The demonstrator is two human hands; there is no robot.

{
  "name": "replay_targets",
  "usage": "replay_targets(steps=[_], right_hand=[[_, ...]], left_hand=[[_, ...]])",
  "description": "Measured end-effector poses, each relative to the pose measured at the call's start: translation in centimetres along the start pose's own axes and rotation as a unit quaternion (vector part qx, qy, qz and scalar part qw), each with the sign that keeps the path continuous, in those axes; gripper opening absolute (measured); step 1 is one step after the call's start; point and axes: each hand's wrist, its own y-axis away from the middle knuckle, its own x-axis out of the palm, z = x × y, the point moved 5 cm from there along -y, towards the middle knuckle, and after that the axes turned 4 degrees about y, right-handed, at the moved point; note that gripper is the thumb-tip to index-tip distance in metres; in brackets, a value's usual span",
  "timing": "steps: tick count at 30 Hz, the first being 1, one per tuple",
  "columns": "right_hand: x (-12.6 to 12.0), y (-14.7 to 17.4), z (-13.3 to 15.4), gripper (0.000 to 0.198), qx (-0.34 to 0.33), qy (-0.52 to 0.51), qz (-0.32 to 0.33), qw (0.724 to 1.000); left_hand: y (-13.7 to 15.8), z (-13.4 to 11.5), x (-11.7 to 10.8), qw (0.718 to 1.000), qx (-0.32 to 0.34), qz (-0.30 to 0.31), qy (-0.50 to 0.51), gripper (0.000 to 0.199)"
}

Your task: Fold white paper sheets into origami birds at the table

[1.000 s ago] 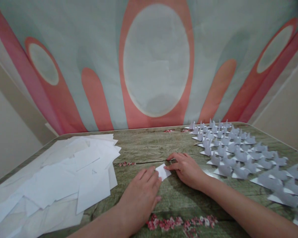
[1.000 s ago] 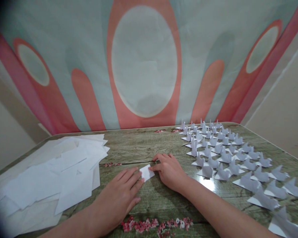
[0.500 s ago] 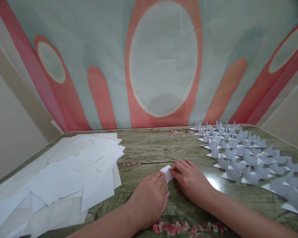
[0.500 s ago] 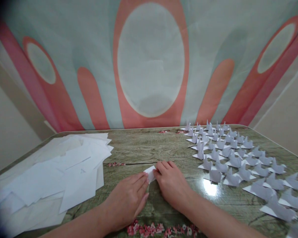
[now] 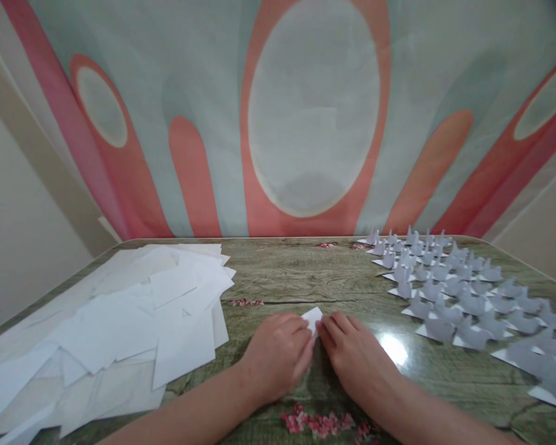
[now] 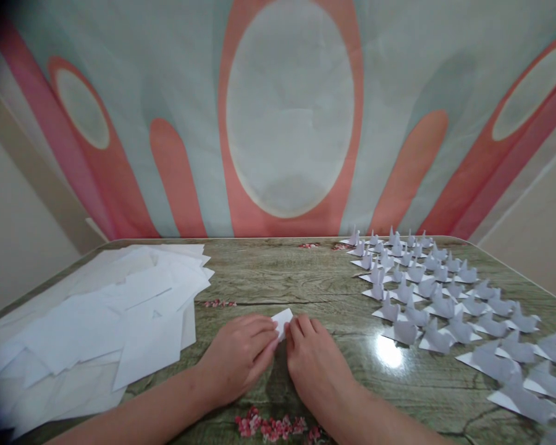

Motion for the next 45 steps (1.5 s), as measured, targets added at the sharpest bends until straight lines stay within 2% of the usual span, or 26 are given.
replay_targets(steps=[4, 11, 17, 25, 28, 38, 45], right_hand=[[-0.1, 0.5, 0.5, 0.038, -0.007, 0.037, -0.016, 0.999], [-0.5, 0.9, 0.6, 0.046, -0.031, 0.051, -0.006, 0.998], [-0.7, 0.6, 0.3, 0.042, -0.021, 0.020, 0.016, 0.999], [-0.5, -0.3, -2.0, 0.018, 0.054, -0.072, -0.050, 0.995], [-0.6, -0.4, -2.3, 0.018, 0.057, -0.097, -0.069, 0.991], [-0.5, -0.4, -2.9, 0.022, 0.092, -0.177, -0.060, 0.978], [-0.8, -0.5, -2.4, 0.026, 0.102, -0.193, -0.071, 0.973]], left_hand=[[-0.2, 1.2, 0.1, 0.997, -0.042, -0.011, 0.057, 0.025], [-0.1, 1.9, 0.5, 0.994, -0.055, -0.014, 0.088, 0.024], [0.0, 1.7, 0.5, 0.995, -0.051, -0.005, 0.082, 0.031], [-0.3, 1.9, 0.3, 0.991, -0.054, -0.016, 0.125, 0.031], [-0.3, 2.0, 0.3, 0.990, -0.059, -0.020, 0.130, 0.032], [-0.5, 2.6, 0.4, 0.980, -0.072, -0.037, 0.184, 0.033], [-0.6, 3.0, 0.3, 0.976, -0.120, -0.057, 0.171, 0.029]])
